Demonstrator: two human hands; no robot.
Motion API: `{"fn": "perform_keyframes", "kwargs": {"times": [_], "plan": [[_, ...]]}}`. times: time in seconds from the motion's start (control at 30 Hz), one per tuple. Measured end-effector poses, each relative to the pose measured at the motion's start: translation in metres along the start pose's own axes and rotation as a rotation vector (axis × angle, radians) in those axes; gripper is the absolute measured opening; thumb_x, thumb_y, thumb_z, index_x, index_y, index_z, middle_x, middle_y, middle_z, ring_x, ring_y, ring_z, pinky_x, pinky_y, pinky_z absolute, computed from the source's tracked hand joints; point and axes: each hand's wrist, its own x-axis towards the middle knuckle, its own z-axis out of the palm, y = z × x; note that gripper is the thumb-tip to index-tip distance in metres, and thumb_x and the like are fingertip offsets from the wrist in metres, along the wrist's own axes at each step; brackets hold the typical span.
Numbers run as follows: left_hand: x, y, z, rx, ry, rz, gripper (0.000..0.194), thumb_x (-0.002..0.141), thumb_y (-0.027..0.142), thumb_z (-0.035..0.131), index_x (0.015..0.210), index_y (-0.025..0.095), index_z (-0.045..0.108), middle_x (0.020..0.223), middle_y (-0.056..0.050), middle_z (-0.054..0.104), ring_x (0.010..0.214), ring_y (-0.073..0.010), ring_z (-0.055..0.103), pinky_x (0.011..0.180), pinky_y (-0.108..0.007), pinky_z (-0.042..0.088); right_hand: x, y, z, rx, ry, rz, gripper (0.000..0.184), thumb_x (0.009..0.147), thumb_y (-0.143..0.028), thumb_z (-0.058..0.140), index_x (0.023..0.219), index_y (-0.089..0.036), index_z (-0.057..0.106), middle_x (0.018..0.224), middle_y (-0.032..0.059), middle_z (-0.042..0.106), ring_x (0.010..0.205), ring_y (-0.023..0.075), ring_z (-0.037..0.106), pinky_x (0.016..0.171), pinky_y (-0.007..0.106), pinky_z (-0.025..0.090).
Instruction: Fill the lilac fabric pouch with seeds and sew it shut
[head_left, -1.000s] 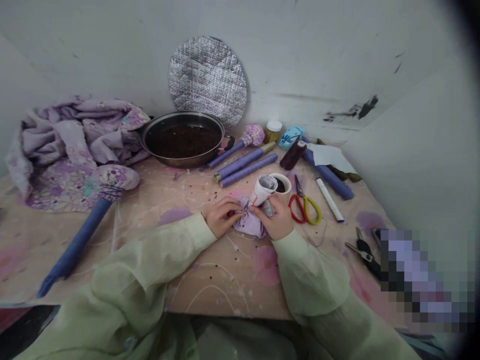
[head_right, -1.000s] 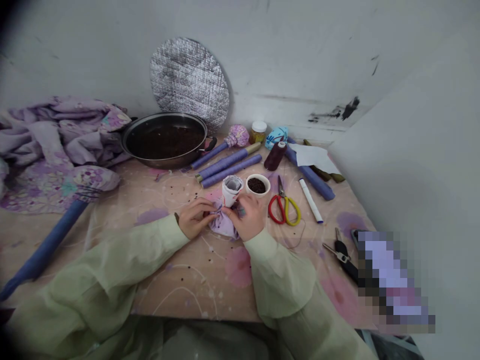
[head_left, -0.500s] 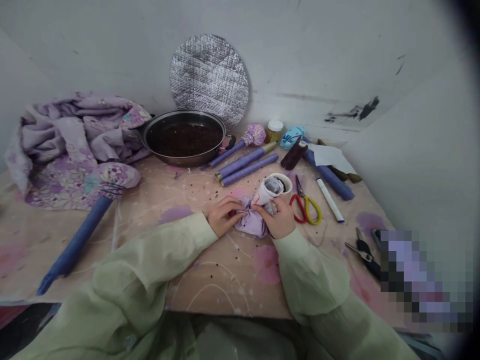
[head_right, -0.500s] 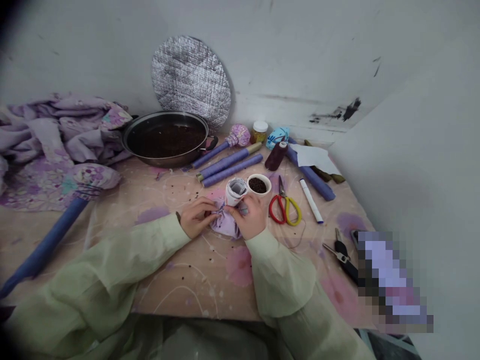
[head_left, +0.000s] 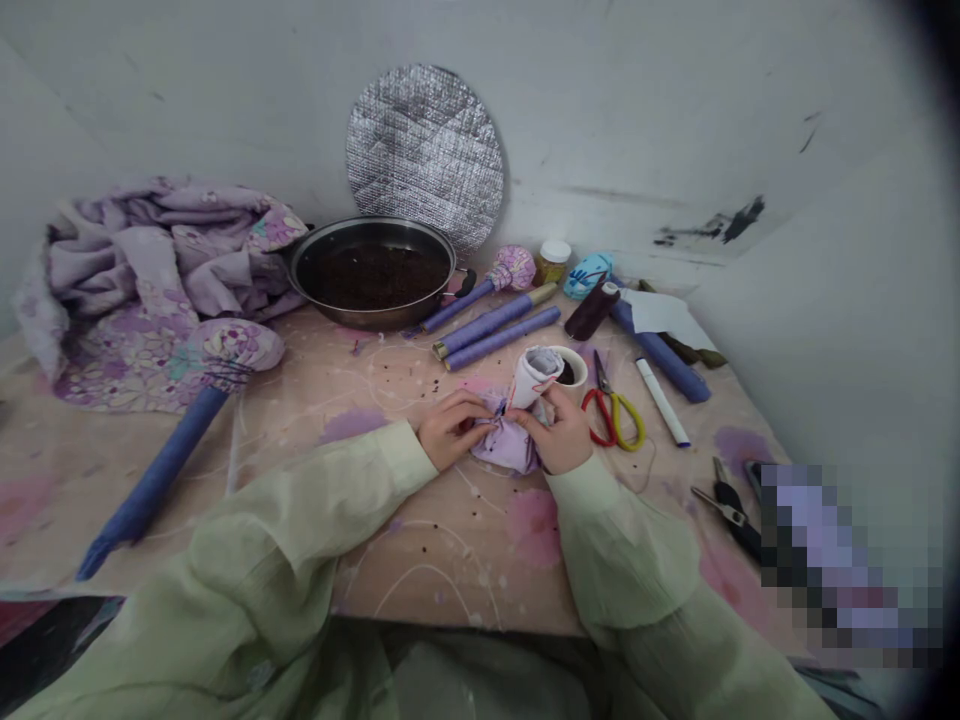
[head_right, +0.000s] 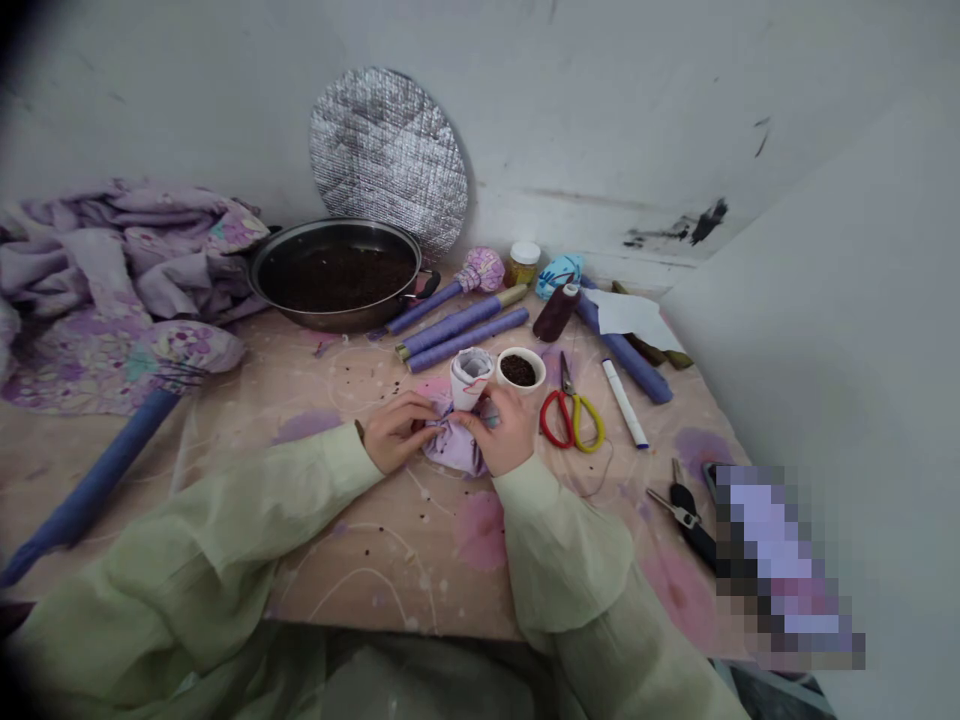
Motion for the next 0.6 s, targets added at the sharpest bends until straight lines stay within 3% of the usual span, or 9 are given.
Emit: {"fn": "perform_keyframes", "kwargs": {"times": [0.2,0.37,0.5,0.6], "plan": [[0.000,-0.001,0.000,-0.010,0.004,0.024,0.010,0.078,0.020,0.064,0.084,0.012,0.062,0.080,-0.007,0.061,0.071,-0.0106,0.059,0.062,-0.022,0.051,0.001,0.001,-0.001,-0.028,0.009,0.000,0.027,0.070,-0.039,0.066,0.086,-0.018,0.060,0.082,0.0063,0.067,0.080,0.0232,0.062,0.076,0.040,0.048],[0.000,-0.002,0.000,-0.010,0.013,0.024,0.010,0.078,0.021,0.065,0.083,0.013,0.062,0.079,-0.006,0.061,0.071,-0.0108,0.059,0.062,-0.022,0.051,0.003,0.002,-0.009,-0.020,-0.094,-0.065,0.020,0.072,-0.038,0.065,0.080,-0.019,0.063,0.084,0.0068,0.068,0.084,0.0240,0.063,0.078,0.042,0.049],[0.001,-0.001,-0.001,-0.006,0.008,0.028,0.010,0.078,0.021,0.065,0.083,0.012,0.062,0.079,-0.007,0.061,0.071,-0.0107,0.059,0.062,-0.022,0.051,0.005,0.007,-0.014,-0.008,-0.221,-0.116,0.024,0.076,-0.040,0.060,0.086,-0.019,0.066,0.095,0.0093,0.069,0.093,0.0263,0.063,0.085,0.045,0.047],[0.001,-0.001,-0.001,-0.009,0.007,0.038,0.010,0.078,0.020,0.065,0.084,0.012,0.062,0.080,-0.007,0.061,0.071,-0.0104,0.058,0.062,-0.022,0.051,0.005,0.009,-0.015,-0.029,-0.202,-0.102,0.026,0.076,-0.042,0.060,0.086,-0.019,0.067,0.092,0.0092,0.069,0.093,0.0270,0.063,0.085,0.046,0.046]]}}
